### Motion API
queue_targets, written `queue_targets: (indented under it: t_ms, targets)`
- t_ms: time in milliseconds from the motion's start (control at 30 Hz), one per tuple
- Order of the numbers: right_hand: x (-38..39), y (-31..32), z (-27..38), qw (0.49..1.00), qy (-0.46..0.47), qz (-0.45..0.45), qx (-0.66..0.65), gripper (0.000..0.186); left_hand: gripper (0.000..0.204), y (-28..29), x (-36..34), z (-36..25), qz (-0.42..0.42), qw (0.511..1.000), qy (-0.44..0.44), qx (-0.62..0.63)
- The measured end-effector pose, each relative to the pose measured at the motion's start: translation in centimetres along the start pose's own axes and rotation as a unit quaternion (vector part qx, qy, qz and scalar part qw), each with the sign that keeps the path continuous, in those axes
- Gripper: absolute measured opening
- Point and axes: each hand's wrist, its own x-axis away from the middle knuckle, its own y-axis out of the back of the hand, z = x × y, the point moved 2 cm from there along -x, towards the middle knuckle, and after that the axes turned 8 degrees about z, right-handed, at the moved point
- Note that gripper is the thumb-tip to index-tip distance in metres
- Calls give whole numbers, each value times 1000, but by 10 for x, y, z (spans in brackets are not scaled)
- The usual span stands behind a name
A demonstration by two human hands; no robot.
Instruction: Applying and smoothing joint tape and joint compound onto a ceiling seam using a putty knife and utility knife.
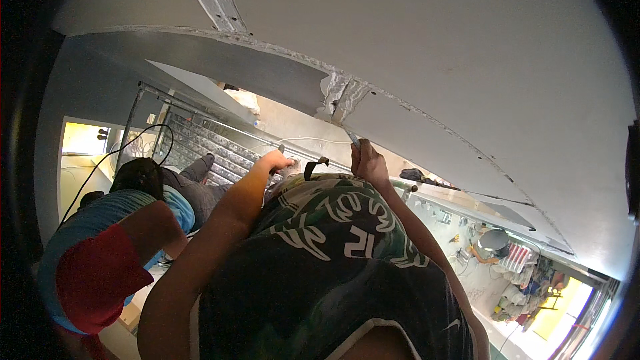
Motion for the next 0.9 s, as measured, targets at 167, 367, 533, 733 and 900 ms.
queue_targets:
  t_ms: [167, 367, 533, 733, 900]
  targets:
    - [16, -29, -39, 985, -141, 100, 10, 23, 53, 5, 16, -44, -2, 999, 28, -20]
    - [24, -11, -16, 999, -3, 19, -35, 21, 54, 10, 4, -32, 1, 1000, 10, 22]
    - [7, 7, -1, 998, 16, -18, -62, 23, 57, 0, 6, -19, 13, 1000, -11, -18]
    - [0, 37, 16, 991, 68, -92, -72, 22, 55, -2, -7, -49, 69, 989, -3, 133]
    - [2, 51, 30, 994, 32, -49, -92, 23, 48, 7, -19, -81, 130, 908, -112, 382]
